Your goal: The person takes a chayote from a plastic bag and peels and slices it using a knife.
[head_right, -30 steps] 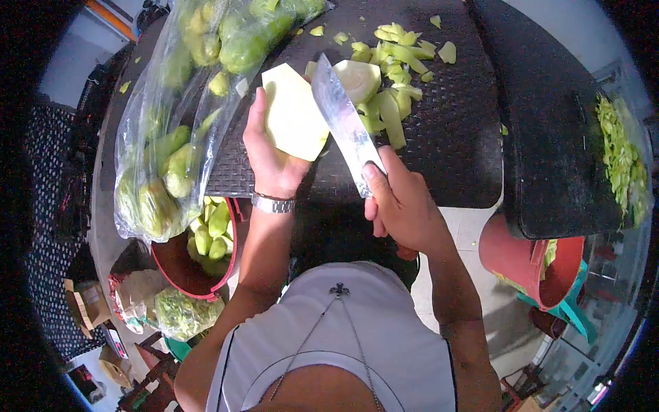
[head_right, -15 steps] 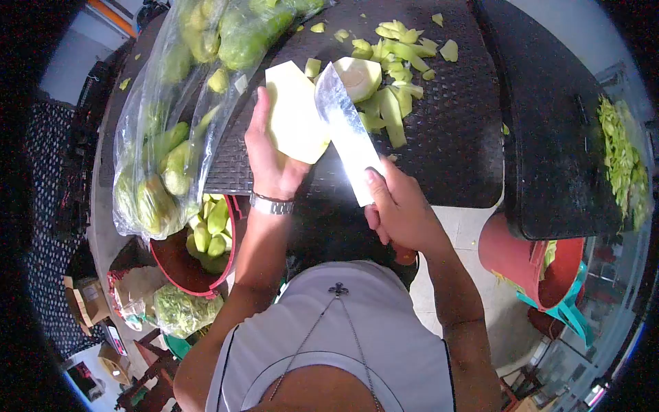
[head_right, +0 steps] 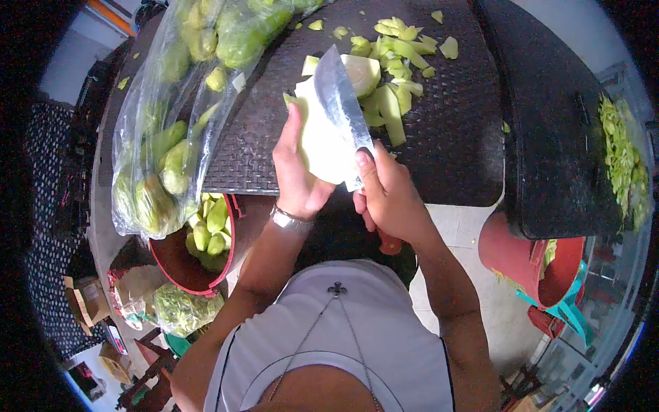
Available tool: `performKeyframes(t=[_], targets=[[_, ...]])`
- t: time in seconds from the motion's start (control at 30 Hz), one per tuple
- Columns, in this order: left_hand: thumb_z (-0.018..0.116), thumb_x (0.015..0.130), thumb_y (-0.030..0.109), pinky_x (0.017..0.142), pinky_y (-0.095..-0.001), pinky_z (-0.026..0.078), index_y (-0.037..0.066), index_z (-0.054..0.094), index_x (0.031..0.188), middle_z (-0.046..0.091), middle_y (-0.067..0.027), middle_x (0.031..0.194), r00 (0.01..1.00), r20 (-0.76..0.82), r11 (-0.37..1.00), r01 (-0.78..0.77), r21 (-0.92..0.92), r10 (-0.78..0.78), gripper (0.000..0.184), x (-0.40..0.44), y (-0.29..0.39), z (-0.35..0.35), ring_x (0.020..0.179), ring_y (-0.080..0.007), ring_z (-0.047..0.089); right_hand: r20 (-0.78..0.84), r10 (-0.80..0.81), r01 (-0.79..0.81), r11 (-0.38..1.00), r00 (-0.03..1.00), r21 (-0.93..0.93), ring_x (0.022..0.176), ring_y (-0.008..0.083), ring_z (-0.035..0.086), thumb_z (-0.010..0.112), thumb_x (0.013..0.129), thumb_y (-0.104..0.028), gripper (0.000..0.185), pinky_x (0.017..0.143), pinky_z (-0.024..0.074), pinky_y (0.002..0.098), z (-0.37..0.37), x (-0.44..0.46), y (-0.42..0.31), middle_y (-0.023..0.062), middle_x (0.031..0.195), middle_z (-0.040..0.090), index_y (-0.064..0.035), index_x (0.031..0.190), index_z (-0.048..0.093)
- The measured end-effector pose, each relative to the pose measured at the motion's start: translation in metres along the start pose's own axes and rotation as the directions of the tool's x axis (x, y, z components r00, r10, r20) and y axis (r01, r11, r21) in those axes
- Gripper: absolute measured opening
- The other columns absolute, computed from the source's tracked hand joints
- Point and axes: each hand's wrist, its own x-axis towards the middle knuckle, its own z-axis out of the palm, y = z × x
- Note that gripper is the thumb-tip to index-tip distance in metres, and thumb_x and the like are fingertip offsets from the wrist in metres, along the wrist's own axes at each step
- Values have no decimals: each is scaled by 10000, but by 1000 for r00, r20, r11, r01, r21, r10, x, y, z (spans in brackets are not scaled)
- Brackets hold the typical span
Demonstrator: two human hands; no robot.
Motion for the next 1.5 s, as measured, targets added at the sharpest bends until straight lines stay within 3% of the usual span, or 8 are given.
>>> performKeyframes(t=[0.17,0.43,0.53,0.7,0.8,1.0,1.23,1.5], targets=[[490,1086,467,892,-405,576,52,589,1335,727,-96,1137,1000,-21,999,6,46,-5,495,4,6,4,983,-241,724,-64,-36,35,999,997,-21,397,136,521,397,1135,-305,329,384,420,307,9,-6,-4,59,593,558,-9,1220,511],[511,1082,371,951,-424,547,52,599,1326,714,-103,1184,998,-50,998,-19,66,23,411,5,2,-10,1060,-256,698,-36,-79,80,997,996,7,404,140,525,418,1132,-290,288,393,418,312,6,7,7,62,590,557,-18,1122,510],[503,1085,386,962,-425,545,64,599,1336,710,-99,1208,996,-72,998,-62,-10,61,419,7,4,-9,1071,-254,695,-43,37,-35,998,998,55,419,139,530,426,1129,-285,285,400,422,320,8,6,-2,66,595,554,-18,1157,524],[471,1090,476,971,-431,549,80,595,1358,699,-88,1247,998,-19,998,-59,-3,58,494,17,22,-9,1090,-229,697,-3,17,-17,1000,1000,-18,439,84,455,404,1136,-326,341,401,424,261,10,-10,-2,3,654,475,-46,1293,520],[441,1090,509,962,-436,555,61,576,1372,696,-114,1246,997,-24,994,-76,-81,74,546,16,19,-3,1076,-268,703,11,28,-28,999,1000,-36,439,86,458,396,1137,-323,352,400,426,261,9,-9,1,2,658,466,-43,1316,511],[341,1092,577,913,-461,570,3,518,1405,680,-193,1230,996,79,999,-29,27,27,677,10,6,-3,1038,-346,700,34,-15,14,999,999,34,418,131,514,417,1125,-282,381,414,431,312,8,0,3,53,612,543,-25,1399,480],[314,1097,568,874,-461,576,-10,514,1399,681,-192,1207,996,83,1000,-24,14,22,682,11,-1,-7,987,-324,704,33,-79,76,994,996,81,427,124,530,427,1124,-281,428,415,443,306,13,5,14,50,621,550,-37,1476,422],[320,1101,550,883,-449,577,14,510,1427,684,-190,1211,995,87,999,-43,1,42,655,23,15,-5,1007,-329,704,87,73,-79,995,994,62,429,116,533,424,1124,-264,386,400,456,287,11,-9,5,44,642,556,-34,1433,450]])
